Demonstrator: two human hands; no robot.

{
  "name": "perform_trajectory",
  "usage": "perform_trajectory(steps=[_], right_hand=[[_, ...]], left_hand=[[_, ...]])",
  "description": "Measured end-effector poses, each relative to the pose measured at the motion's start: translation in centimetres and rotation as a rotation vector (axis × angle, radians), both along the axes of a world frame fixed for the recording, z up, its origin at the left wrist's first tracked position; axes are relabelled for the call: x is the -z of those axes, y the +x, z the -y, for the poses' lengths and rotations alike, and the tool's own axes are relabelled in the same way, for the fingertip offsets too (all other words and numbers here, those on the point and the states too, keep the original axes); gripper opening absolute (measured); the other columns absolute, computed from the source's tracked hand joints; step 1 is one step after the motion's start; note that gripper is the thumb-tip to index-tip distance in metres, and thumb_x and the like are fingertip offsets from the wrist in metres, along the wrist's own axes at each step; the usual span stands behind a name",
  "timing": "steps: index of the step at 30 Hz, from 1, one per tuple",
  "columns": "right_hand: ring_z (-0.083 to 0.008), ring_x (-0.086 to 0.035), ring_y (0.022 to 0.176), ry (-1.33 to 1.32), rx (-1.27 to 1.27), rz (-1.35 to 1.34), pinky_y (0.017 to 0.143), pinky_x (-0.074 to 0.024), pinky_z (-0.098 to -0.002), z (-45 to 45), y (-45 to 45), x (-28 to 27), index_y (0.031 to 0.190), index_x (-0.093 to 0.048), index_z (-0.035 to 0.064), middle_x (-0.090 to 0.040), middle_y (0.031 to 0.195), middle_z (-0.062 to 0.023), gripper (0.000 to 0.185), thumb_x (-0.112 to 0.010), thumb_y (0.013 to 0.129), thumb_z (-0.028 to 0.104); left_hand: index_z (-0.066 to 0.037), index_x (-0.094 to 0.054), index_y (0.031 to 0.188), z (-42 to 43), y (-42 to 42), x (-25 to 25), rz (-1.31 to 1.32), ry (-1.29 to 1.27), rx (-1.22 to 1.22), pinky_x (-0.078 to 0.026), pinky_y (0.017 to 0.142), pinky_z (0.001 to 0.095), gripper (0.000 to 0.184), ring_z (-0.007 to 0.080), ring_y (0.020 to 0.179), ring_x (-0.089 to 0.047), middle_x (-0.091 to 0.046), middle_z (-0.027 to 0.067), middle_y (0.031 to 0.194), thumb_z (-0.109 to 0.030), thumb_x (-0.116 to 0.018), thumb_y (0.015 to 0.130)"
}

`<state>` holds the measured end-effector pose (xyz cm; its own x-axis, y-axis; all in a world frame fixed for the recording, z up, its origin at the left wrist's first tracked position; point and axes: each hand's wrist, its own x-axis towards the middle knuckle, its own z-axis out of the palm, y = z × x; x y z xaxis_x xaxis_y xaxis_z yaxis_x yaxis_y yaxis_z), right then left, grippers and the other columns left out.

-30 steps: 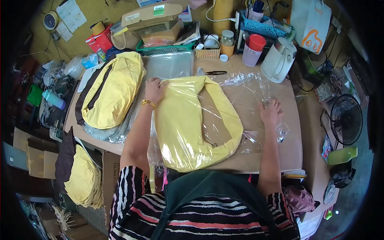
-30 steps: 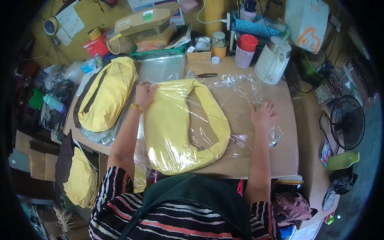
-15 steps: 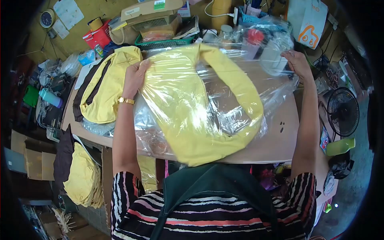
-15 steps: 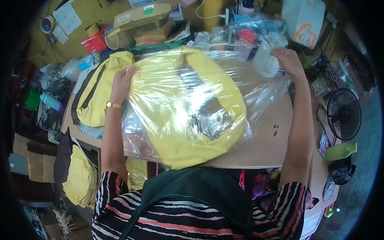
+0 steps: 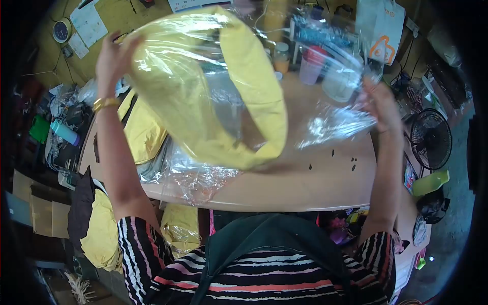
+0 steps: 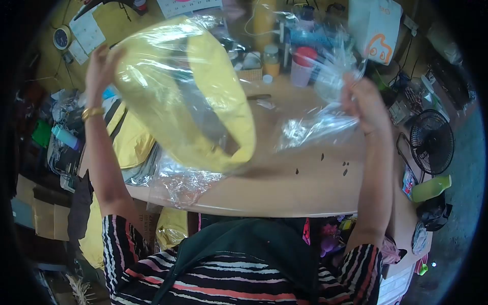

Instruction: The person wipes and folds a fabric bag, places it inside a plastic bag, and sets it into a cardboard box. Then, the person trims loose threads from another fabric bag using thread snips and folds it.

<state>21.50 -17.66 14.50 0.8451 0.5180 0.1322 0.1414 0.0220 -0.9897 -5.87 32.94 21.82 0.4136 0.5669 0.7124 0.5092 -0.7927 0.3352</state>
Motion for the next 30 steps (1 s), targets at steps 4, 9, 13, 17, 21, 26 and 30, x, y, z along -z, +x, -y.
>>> perform_trajectory(steps=[4,9,13,17,21,26,30], right_hand=[[-0.0099,-0.052,0.047,-0.183,0.102,-0.187,0.041,-0.0390,-0.0226,1.3,2.6,13.3,0.081,-0.057,0.0083,-0.061,0.070,-0.0050,0.027,-0.058,0.094,0.032],[-0.0123,-0.053,0.049,-0.301,0.238,-0.167,0.043,-0.0425,-0.0259,7.3,4.3,27.6,0.106,-0.056,0.0028,-0.062,0.073,-0.0053,0.024,-0.060,0.092,0.023],[-0.0104,-0.053,0.048,-0.326,0.266,-0.161,0.039,-0.0400,-0.0233,9.1,4.3,26.2,0.134,-0.047,0.0071,-0.061,0.073,-0.0049,0.045,-0.058,0.090,0.011],[-0.0097,-0.054,0.049,-0.250,0.203,-0.211,0.039,-0.0405,-0.0243,8.7,3.7,25.8,0.145,-0.037,0.0171,-0.062,0.073,-0.0045,0.059,-0.057,0.089,0.009],[-0.0071,-0.049,0.052,-0.727,-0.020,-0.045,0.046,-0.0387,-0.0233,3.6,1.2,18.1,0.137,-0.048,0.0140,-0.059,0.073,-0.0009,0.046,-0.054,0.091,0.013],[-0.0047,-0.050,0.064,-0.009,0.052,0.089,0.051,-0.0379,-0.0223,-5.5,-2.7,2.4,0.102,-0.062,0.0067,-0.058,0.075,0.0023,0.018,-0.059,0.093,0.021],[-0.0069,-0.045,0.045,0.112,0.009,0.306,0.043,-0.0359,-0.0255,0.2,2.8,-2.5,0.089,-0.063,0.0071,-0.053,0.059,0.0044,0.014,-0.058,0.093,0.020]], left_hand=[[-0.002,-0.048,0.128,0.6,3.2,8.3,-0.112,0.436,-0.003,-0.046,0.089,0.0468,0.050,0.0392,0.108,-0.056,-0.053,0.0229,0.125,-0.027,-0.062,0.088],[-0.016,-0.030,0.149,20.7,-1.3,24.3,-0.695,0.049,0.384,-0.006,0.105,0.0734,0.072,0.0403,0.144,-0.011,-0.012,0.0175,0.158,-0.056,-0.044,0.091],[-0.015,-0.030,0.148,23.8,-5.2,27.6,-0.811,-0.147,0.372,-0.007,0.108,0.0694,0.072,0.0425,0.144,-0.009,-0.011,0.0195,0.157,-0.053,-0.050,0.090],[-0.007,-0.016,0.150,23.0,-9.0,22.5,-0.523,-0.495,0.131,-0.041,0.091,0.0522,0.088,0.0390,0.114,-0.052,-0.050,0.0301,0.124,-0.045,-0.063,0.086],[-0.004,-0.001,0.151,24.6,-12.3,25.3,-0.379,-0.868,0.215,-0.049,0.058,0.0376,0.102,0.0289,0.063,-0.063,-0.065,0.0174,0.078,-0.034,-0.072,0.083],[-0.002,-0.018,0.149,24.3,-12.0,26.3,-0.212,-0.921,0.322,-0.043,0.055,0.0286,0.097,0.0146,0.060,-0.052,-0.053,0.0055,0.068,-0.017,-0.080,0.076],[0.001,-0.046,0.137,21.0,-14.3,24.4,-0.003,-0.952,0.313,-0.042,0.056,0.0256,0.071,0.0100,0.060,-0.047,-0.047,-0.0003,0.066,-0.009,-0.080,0.075]])
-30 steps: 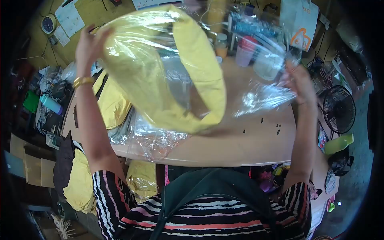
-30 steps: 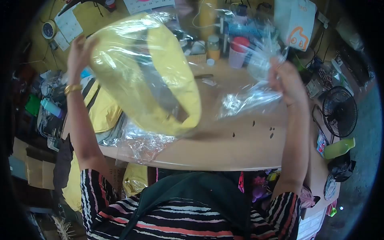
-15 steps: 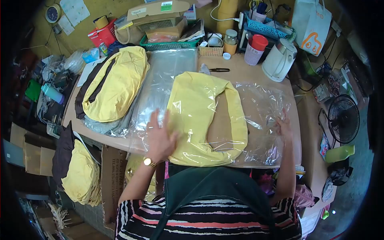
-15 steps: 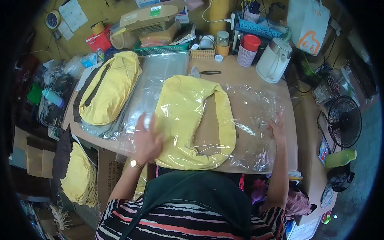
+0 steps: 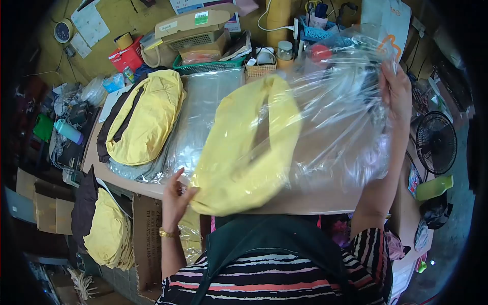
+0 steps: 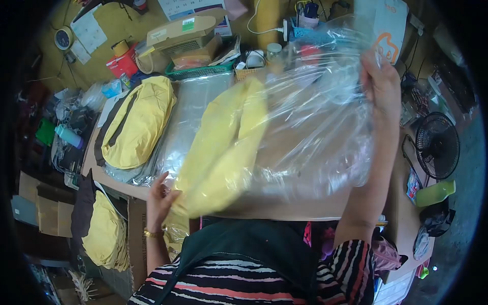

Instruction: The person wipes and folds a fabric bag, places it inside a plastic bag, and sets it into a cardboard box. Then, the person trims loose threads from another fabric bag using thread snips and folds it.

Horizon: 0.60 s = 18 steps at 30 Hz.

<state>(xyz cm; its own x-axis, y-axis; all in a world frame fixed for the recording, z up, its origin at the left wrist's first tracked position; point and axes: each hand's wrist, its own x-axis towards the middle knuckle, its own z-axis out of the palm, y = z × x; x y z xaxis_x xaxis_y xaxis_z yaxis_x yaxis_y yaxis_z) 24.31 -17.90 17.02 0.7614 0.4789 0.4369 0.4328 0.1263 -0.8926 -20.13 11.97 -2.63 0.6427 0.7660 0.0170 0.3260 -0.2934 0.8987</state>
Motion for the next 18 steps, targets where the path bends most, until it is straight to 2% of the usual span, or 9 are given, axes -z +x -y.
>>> perform_trajectory(steps=[1,2,3,4,6,9,11,13,18], right_hand=[[-0.0102,-0.046,0.041,-0.102,0.065,-0.012,0.042,-0.0385,-0.0263,1.3,0.5,1.4,0.086,-0.062,0.0077,-0.054,0.056,0.0044,0.014,-0.058,0.093,0.019],[-0.0099,-0.048,0.043,-0.425,0.139,0.458,0.043,-0.0401,-0.0252,2.9,4.1,7.6,0.087,-0.062,0.0069,-0.055,0.057,0.0036,0.014,-0.058,0.092,0.019],[-0.0090,-0.051,0.047,-0.520,0.116,0.173,0.045,-0.0422,-0.0247,2.2,2.5,9.8,0.089,-0.062,0.0048,-0.055,0.059,0.0029,0.015,-0.060,0.092,0.020],[-0.0081,-0.053,0.052,-0.618,0.121,-0.104,0.047,-0.0444,-0.0243,1.5,0.8,11.8,0.091,-0.062,0.0027,-0.055,0.061,0.0023,0.018,-0.061,0.091,0.020],[-0.0078,-0.055,0.059,-0.563,0.139,-0.218,0.050,-0.0454,-0.0241,0.6,-3.4,15.2,0.097,-0.061,-0.0003,-0.058,0.069,-0.0003,0.026,-0.063,0.091,0.025],[-0.0100,-0.061,0.067,-0.501,-0.215,-0.305,0.057,-0.0493,-0.0236,-1.8,-6.3,13.9,0.103,-0.059,-0.0012,-0.063,0.081,-0.0047,0.030,-0.060,0.094,0.028],[-0.0108,-0.063,0.070,-0.428,-0.286,-0.326,0.059,-0.0504,-0.0236,-3.7,-7.9,12.1,0.104,-0.059,-0.0014,-0.064,0.082,-0.0062,0.031,-0.059,0.095,0.028],[-0.0127,-0.066,0.072,-0.336,-0.603,-0.503,0.061,-0.0518,-0.0244,-4.3,-9.4,8.2,0.102,-0.060,-0.0019,-0.065,0.083,-0.0073,0.029,-0.057,0.096,0.026],[-0.0115,-0.064,0.067,-0.442,-0.454,-0.327,0.059,-0.0506,-0.0237,-0.9,-5.9,9.0,0.099,-0.061,-0.0011,-0.065,0.083,-0.0076,0.018,-0.057,0.094,0.016]], left_hand=[[0.001,-0.049,0.133,-0.6,-0.6,-0.7,-0.005,0.030,-0.065,-0.042,0.056,0.0263,0.066,0.0108,0.060,-0.047,-0.049,0.0009,0.067,-0.008,-0.079,0.074],[0.001,-0.053,0.129,-0.7,-1.0,-1.7,-0.005,0.057,-0.131,-0.043,0.056,0.0271,0.060,0.0117,0.059,-0.048,-0.051,0.0021,0.068,-0.006,-0.078,0.074],[-0.001,-0.056,0.125,-0.4,-0.6,-4.7,-0.364,0.204,-0.182,-0.047,0.064,0.0329,0.058,0.0199,0.067,-0.055,-0.059,0.0082,0.080,-0.005,-0.078,0.072],[-0.001,-0.056,0.125,-1.1,-0.1,-5.2,-0.352,0.203,-0.185,-0.047,0.064,0.0329,0.058,0.0199,0.067,-0.055,-0.059,0.0082,0.080,-0.005,-0.078,0.072],[-0.003,-0.057,0.122,-2.5,0.8,-5.9,-0.317,1.029,-0.109,-0.048,0.077,0.0400,0.057,0.0308,0.087,-0.059,-0.061,0.0147,0.100,-0.005,-0.079,0.069],[-0.004,-0.055,0.125,1.1,9.3,-9.6,0.157,0.803,0.286,-0.042,0.098,0.0422,0.060,0.0365,0.119,-0.051,-0.055,0.0178,0.127,-0.008,-0.079,0.070],[-0.002,-0.045,0.136,5.7,15.4,-11.5,0.424,0.778,0.588,-0.030,0.108,0.0492,0.076,0.0392,0.126,-0.045,-0.047,0.0179,0.138,-0.026,-0.080,0.072],[-0.006,-0.052,0.130,7.9,19.8,-12.0,0.470,0.959,0.603,-0.026,0.109,0.0511,0.066,0.0340,0.121,-0.051,-0.056,0.0135,0.128,-0.026,-0.079,0.074],[-0.013,-0.067,0.091,2.2,22.6,-14.2,0.202,0.988,0.909,-0.024,0.108,0.0505,0.013,0.0133,0.091,-0.062,-0.067,-0.0030,0.085,-0.019,-0.071,0.080]])
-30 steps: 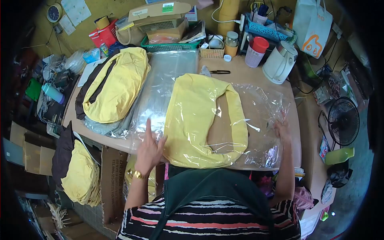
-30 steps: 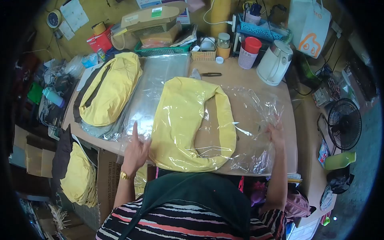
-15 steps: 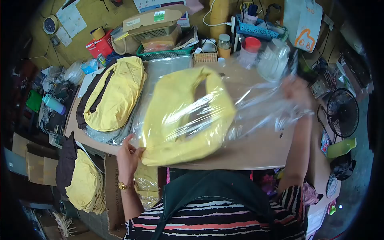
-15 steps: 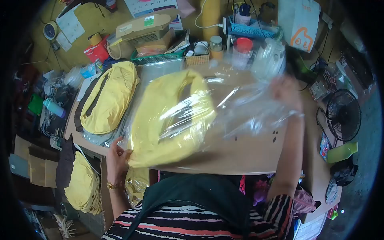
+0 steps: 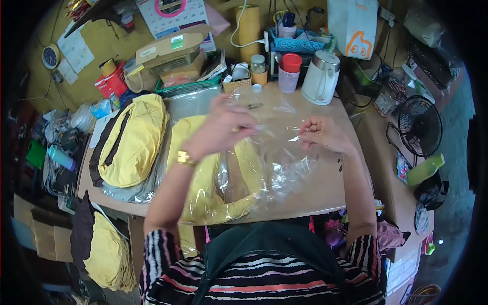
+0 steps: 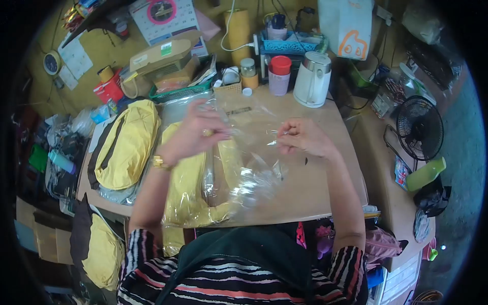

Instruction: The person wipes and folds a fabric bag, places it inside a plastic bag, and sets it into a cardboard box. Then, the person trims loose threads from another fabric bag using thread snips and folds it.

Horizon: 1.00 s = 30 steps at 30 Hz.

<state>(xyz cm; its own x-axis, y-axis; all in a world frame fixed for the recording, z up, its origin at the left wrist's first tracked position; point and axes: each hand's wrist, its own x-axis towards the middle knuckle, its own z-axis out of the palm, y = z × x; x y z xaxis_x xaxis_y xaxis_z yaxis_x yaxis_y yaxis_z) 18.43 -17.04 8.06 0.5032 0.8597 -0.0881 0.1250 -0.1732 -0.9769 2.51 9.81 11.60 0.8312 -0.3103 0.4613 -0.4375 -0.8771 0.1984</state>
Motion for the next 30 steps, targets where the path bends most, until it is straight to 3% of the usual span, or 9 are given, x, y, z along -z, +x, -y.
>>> perform_trajectory(steps=[6,10,14,17,19,22,23,25,30], right_hand=[[-0.0105,-0.062,0.070,-0.077,-0.087,0.082,0.063,-0.0489,-0.0228,4.5,5.8,5.7,0.101,-0.064,0.0011,-0.063,0.092,-0.0043,0.015,-0.055,0.089,0.004],[-0.0094,-0.055,0.078,-0.040,-0.339,0.120,0.070,-0.0448,-0.0233,3.7,5.5,3.9,0.096,-0.066,0.0006,-0.059,0.097,-0.0020,0.012,-0.060,0.086,0.005],[-0.0099,-0.052,0.082,-0.046,-0.344,0.152,0.074,-0.0428,-0.0249,4.2,5.0,1.1,0.088,-0.067,0.0021,-0.058,0.099,-0.0019,0.010,-0.069,0.081,0.009],[-0.0113,-0.053,0.083,0.241,-0.072,0.394,0.073,-0.0430,-0.0275,3.4,4.4,1.1,0.081,-0.067,0.0048,-0.058,0.098,-0.0022,0.015,-0.078,0.073,0.012],[-0.0126,-0.053,0.084,0.759,-0.021,0.092,0.074,-0.0412,-0.0279,2.2,4.0,1.9,0.078,-0.067,0.0064,-0.058,0.095,-0.0022,0.018,-0.081,0.069,0.010],[-0.0130,-0.052,0.085,0.918,-0.296,-0.034,0.074,-0.0404,-0.0277,1.9,5.4,3.1,0.076,-0.066,0.0063,-0.058,0.090,-0.0026,0.018,-0.081,0.067,0.008],[-0.0130,-0.052,0.085,0.917,-0.302,-0.034,0.074,-0.0404,-0.0277,2.4,5.6,3.2,0.076,-0.066,0.0063,-0.058,0.090,-0.0026,0.018,-0.081,0.067,0.008],[-0.0132,-0.049,0.079,0.465,0.021,0.198,0.074,-0.0359,-0.0268,3.1,4.2,1.2,0.072,-0.064,0.0055,-0.055,0.079,-0.0012,0.026,-0.086,0.063,0.016],[-0.0131,-0.051,0.082,0.388,0.089,0.574,0.072,-0.0418,-0.0266,3.6,3.0,-0.4,0.077,-0.063,0.0047,-0.057,0.090,-0.0018,0.017,-0.079,0.071,0.005]], left_hand=[[-0.009,-0.065,0.083,-10.3,-4.3,-5.2,-0.182,-0.159,-0.060,-0.040,0.092,0.0342,0.021,0.0163,0.085,-0.059,-0.064,-0.0013,0.080,-0.021,-0.080,0.074],[-0.007,-0.064,0.082,-13.0,-5.4,-7.9,-0.268,-0.097,-0.126,-0.043,0.083,0.0298,0.023,0.0157,0.084,-0.057,-0.063,-0.0005,0.080,-0.020,-0.080,0.075],[-0.005,-0.063,0.082,-13.7,-6.3,-9.2,-0.266,-0.245,-0.243,-0.043,0.082,0.0288,0.023,0.0121,0.084,-0.056,-0.062,-0.0007,0.080,-0.018,-0.080,0.075],[-0.004,-0.063,0.082,-14.2,-6.4,-8.9,-0.263,-0.355,-0.161,-0.043,0.082,0.0283,0.022,0.0104,0.083,-0.056,-0.061,-0.0010,0.080,-0.016,-0.080,0.076],[-0.005,-0.063,0.081,-14.4,-6.3,-8.5,-0.284,-0.422,-0.143,-0.043,0.081,0.0282,0.020,0.0102,0.083,-0.055,-0.060,-0.0009,0.080,-0.015,-0.080,0.076],[-0.005,-0.061,0.077,-14.8,-6.4,-8.1,-0.301,-0.512,-0.122,-0.041,0.083,0.0287,0.020,0.0107,0.083,-0.054,-0.058,-0.0008,0.080,-0.013,-0.079,0.076],[-0.005,-0.059,0.076,-14.9,-6.4,-7.9,-0.258,-0.486,-0.090,-0.040,0.084,0.0294,0.023,0.0115,0.084,-0.053,-0.057,-0.0010,0.079,-0.016,-0.079,0.076],[-0.005,-0.057,0.074,-14.8,-6.8,-8.1,-0.209,-0.460,-0.066,-0.039,0.085,0.0301,0.026,0.0123,0.084,-0.052,-0.055,-0.0012,0.078,-0.018,-0.080,0.076],[-0.006,-0.050,0.070,-13.4,-8.0,-9.4,-0.128,-0.350,-0.194,-0.036,0.092,0.0320,0.034,0.0161,0.096,-0.048,-0.053,0.0016,0.094,-0.024,-0.079,0.075]])
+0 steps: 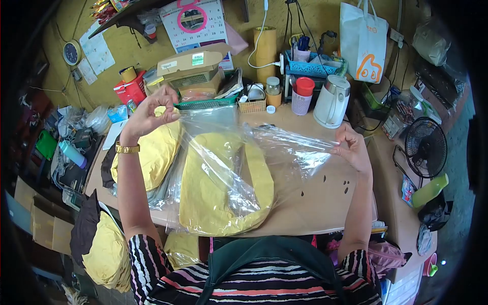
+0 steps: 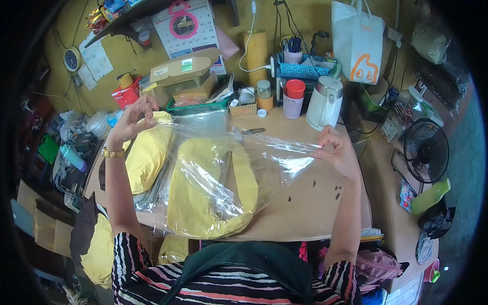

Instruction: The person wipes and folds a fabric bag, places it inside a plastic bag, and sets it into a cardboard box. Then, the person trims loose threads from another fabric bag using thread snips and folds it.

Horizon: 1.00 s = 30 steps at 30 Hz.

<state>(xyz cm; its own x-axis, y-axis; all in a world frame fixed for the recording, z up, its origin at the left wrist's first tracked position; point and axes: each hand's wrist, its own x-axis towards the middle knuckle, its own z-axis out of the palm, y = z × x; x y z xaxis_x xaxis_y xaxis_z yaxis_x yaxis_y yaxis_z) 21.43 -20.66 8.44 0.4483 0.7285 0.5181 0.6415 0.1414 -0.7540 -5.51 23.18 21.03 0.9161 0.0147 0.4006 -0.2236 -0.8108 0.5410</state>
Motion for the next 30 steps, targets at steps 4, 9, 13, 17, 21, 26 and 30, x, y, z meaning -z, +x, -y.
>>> perform_trajectory(steps=[4,9,13,17,21,26,30], right_hand=[[-0.0159,-0.053,0.093,-0.069,0.057,-0.067,0.081,-0.0440,-0.0284,0.5,-0.4,0.7,0.080,-0.061,0.0061,-0.055,0.106,-0.0049,0.018,-0.078,0.074,0.009],[-0.0213,-0.050,0.112,0.529,-0.220,-0.564,0.092,-0.0404,-0.0339,-2.2,-1.2,3.8,0.079,-0.058,0.0089,-0.054,0.118,-0.0088,0.028,-0.077,0.079,0.029],[-0.0233,-0.050,0.115,0.584,-0.214,-0.567,0.100,-0.0370,-0.0398,-1.6,0.7,5.6,0.081,-0.058,0.0098,-0.055,0.119,-0.0099,0.027,-0.074,0.082,0.032],[-0.0228,-0.049,0.115,0.486,-0.183,-0.525,0.100,-0.0379,-0.0402,-1.4,0.7,5.9,0.079,-0.057,0.0101,-0.056,0.119,-0.0098,0.027,-0.072,0.084,0.032],[-0.0152,-0.052,0.088,0.812,-0.432,-0.794,0.090,-0.0404,-0.0357,-4.4,-2.2,5.3,0.088,-0.054,0.0121,-0.055,0.090,-0.0017,0.018,-0.062,0.092,0.028],[-0.0024,-0.036,0.051,0.608,-0.064,-0.727,0.052,-0.0321,-0.0198,-7.5,-5.6,2.4,0.102,-0.053,0.0122,-0.040,0.064,0.0076,0.007,-0.055,0.096,0.015],[0.0008,-0.035,0.054,0.183,0.202,-0.314,0.048,-0.0277,-0.0176,-9.9,-11.1,0.2,0.096,-0.067,0.0039,-0.047,0.066,0.0085,0.010,-0.064,0.087,0.002]], left_hand=[[-0.007,-0.050,0.069,-0.3,-0.9,-0.3,0.000,0.051,0.035,-0.034,0.096,0.0343,0.035,0.0182,0.102,-0.048,-0.054,0.0033,0.102,-0.024,-0.079,0.074],[-0.007,-0.056,0.069,0.5,-1.0,-0.2,-0.084,-0.155,0.278,-0.033,0.097,0.0374,0.031,0.0198,0.104,-0.049,-0.059,0.0032,0.098,-0.024,-0.082,0.071],[-0.006,-0.061,0.068,2.1,-1.5,-0.5,-0.283,0.271,0.063,-0.033,0.097,0.0383,0.023,0.0196,0.103,-0.052,-0.063,0.0007,0.091,-0.020,-0.080,0.072],[-0.006,-0.057,0.075,1.1,-1.6,0.2,-0.190,0.202,-0.061,-0.033,0.100,0.0393,0.020,0.0206,0.105,-0.052,-0.061,0.0052,0.100,-0.017,-0.073,0.079],[-0.011,-0.047,0.084,4.7,1.3,2.4,0.286,-0.688,0.436,-0.038,0.095,0.0370,0.021,0.0191,0.100,-0.052,-0.053,0.0068,0.095,-0.026,-0.056,0.095],[-0.012,-0.043,0.108,12.0,5.0,7.5,0.275,-0.935,0.300,-0.028,0.049,0.0208,0.023,0.0021,0.052,-0.031,-0.030,-0.0091,0.061,-0.013,-0.059,0.092],[-0.009,-0.036,0.130,18.3,7.2,10.0,0.003,-0.570,0.025,-0.035,0.052,0.0211,0.060,0.0021,0.056,-0.039,-0.037,-0.0079,0.063,0.007,-0.062,0.078]])
